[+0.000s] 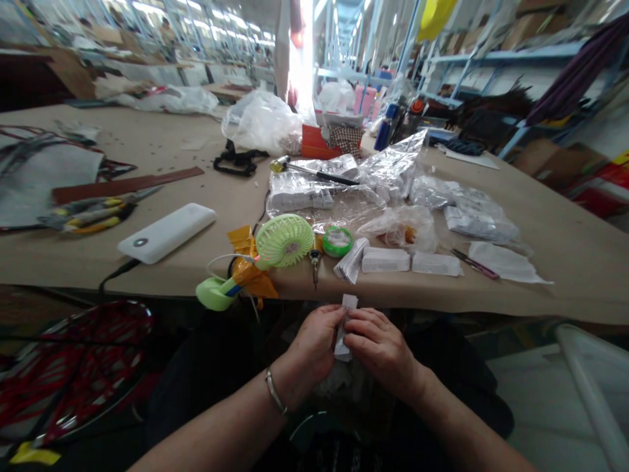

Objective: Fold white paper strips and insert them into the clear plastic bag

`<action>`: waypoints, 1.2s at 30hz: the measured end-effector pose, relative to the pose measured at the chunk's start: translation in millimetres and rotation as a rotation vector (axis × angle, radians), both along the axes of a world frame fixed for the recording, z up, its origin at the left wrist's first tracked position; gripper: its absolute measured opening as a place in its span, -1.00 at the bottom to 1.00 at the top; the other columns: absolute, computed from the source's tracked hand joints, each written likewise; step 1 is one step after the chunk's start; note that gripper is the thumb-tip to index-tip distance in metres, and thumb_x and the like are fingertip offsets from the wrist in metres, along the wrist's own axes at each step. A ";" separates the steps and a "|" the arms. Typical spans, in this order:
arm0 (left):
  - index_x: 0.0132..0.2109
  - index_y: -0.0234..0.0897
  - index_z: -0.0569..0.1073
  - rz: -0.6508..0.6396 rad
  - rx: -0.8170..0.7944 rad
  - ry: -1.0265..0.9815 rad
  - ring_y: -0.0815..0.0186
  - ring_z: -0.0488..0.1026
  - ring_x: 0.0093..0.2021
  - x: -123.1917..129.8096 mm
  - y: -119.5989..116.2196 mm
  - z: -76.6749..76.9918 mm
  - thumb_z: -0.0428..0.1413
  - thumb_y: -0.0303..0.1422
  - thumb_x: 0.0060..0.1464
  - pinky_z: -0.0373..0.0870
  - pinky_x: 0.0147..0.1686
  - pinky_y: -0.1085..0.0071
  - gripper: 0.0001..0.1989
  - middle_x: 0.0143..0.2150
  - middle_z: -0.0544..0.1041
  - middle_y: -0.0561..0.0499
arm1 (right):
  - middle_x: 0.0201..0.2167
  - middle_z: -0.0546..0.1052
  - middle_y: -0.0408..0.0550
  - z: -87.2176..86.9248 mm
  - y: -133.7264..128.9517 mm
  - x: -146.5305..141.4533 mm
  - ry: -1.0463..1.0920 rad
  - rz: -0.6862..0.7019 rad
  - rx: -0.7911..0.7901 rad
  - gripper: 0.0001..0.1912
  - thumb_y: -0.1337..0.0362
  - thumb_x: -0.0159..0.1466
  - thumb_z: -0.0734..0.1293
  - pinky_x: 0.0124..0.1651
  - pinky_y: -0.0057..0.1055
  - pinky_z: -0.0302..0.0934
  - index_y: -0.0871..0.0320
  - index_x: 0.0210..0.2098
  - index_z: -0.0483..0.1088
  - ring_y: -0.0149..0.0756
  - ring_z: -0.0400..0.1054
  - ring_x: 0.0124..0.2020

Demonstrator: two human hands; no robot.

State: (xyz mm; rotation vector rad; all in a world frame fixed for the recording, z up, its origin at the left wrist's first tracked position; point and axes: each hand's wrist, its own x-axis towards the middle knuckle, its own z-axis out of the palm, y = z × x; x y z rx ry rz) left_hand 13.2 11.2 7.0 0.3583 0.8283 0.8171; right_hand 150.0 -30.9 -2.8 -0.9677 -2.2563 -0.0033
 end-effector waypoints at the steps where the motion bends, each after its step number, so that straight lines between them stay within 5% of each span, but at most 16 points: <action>1: -0.47 -0.44 0.46 0.007 -0.001 -0.013 0.44 0.37 -0.57 0.4 -0.3 0.5 0.22 -0.49 -0.22 0.23 -0.58 0.55 -0.90 -0.54 0.48 0.00 | -0.23 0.50 -0.02 0.4 0.5 -0.4 -0.002 0.002 -0.001 -0.86 0.42 0.26 0.22 0.06 -0.20 0.20 0.15 -0.27 0.40 -0.23 0.29 0.01; 7: -0.45 -0.43 0.47 -0.017 0.012 0.002 0.45 0.37 -0.56 -2.3 -1.6 -1.6 0.28 -0.43 -0.28 0.22 -0.60 0.58 -0.81 -0.54 0.47 0.01 | -0.30 0.52 -0.05 4.3 2.8 -6.7 0.026 -0.001 0.021 -0.83 0.44 0.25 0.18 0.03 -0.23 0.21 0.13 -0.26 0.38 -0.25 0.33 -0.06; 11: -0.48 -0.41 0.46 -0.024 0.068 0.113 0.40 0.40 -0.55 -5.4 4.1 -11.5 0.31 -0.36 -0.29 0.30 -0.55 0.55 -0.77 -0.57 0.47 0.01 | -0.23 0.49 0.00 -8.0 6.7 -7.0 0.208 0.004 -0.026 -0.75 0.34 0.22 0.22 -0.01 -0.27 0.24 0.13 -0.09 0.29 -0.23 0.32 -0.08; 13: -0.43 -0.40 0.46 -0.088 0.100 0.122 0.38 0.41 -0.55 -5.4 6.0 -14.7 0.29 -0.32 -0.23 0.32 -0.55 0.52 -0.76 -0.56 0.48 -0.01 | -0.25 0.45 -0.03 -14.9 11.0 -4.6 0.427 -0.112 -0.149 -0.76 0.29 0.17 0.27 -0.11 -0.35 0.27 0.12 -0.15 0.29 -0.26 0.34 -0.17; 17: -0.38 -0.39 0.46 -0.172 0.083 0.138 0.41 0.37 -0.61 -3.9 0.5 -12.8 0.27 -0.24 -0.18 0.30 -0.60 0.52 -0.71 -0.56 0.47 -0.01 | -0.39 0.40 -0.15 -14.1 17.3 -5.5 0.894 -0.341 -0.675 -0.80 0.24 0.13 0.31 -0.34 -0.52 0.22 0.16 -0.25 0.31 -0.41 0.29 -0.40; 21: -0.37 -0.39 0.45 -0.172 0.086 0.114 0.42 0.36 -0.62 -2.7 -7.1 -9.9 0.29 -0.20 -0.23 0.31 -0.60 0.50 -0.66 -0.56 0.46 0.00 | -0.63 0.26 -0.28 -6.0 19.4 -12.5 1.112 -0.250 -0.961 -0.77 0.16 0.11 0.34 -0.53 -0.59 0.05 0.21 -0.46 0.28 -0.54 0.09 -0.61; 29: -0.38 -0.39 0.43 -0.310 0.063 0.043 0.44 0.33 -0.66 -17.1 -10.6 1.0 0.22 -0.29 -0.11 0.26 -0.64 0.53 -0.78 -0.59 0.40 0.04 | -0.65 0.28 -0.27 1.8 13.6 -23.6 1.083 -0.249 -0.943 -0.81 0.23 0.08 0.35 -0.53 -0.60 0.07 0.21 -0.52 0.29 -0.54 0.12 -0.62; 32: -0.35 -0.38 0.42 -0.350 0.054 0.042 0.45 0.33 -0.67 -24.1 -12.3 7.3 0.18 -0.33 -0.06 0.28 -0.63 0.53 -0.82 -0.61 0.39 0.06 | -0.55 0.37 -0.23 4.2 9.6 -22.9 1.153 -0.168 -1.008 -0.83 0.23 0.08 0.37 -0.48 -0.59 0.16 0.18 -0.38 0.36 -0.52 0.22 -0.56; 36: -0.31 -0.39 0.42 -0.454 0.092 -0.030 0.42 0.37 -0.62 -29.2 -14.4 11.7 0.15 -0.35 -0.03 0.30 -0.61 0.53 -0.83 -0.56 0.42 0.02 | -0.38 0.47 -0.17 1.3 6.7 -16.5 1.177 0.185 -1.313 -0.55 0.22 0.06 0.39 -0.53 -0.55 0.25 0.14 -0.06 0.31 -0.53 0.30 -0.63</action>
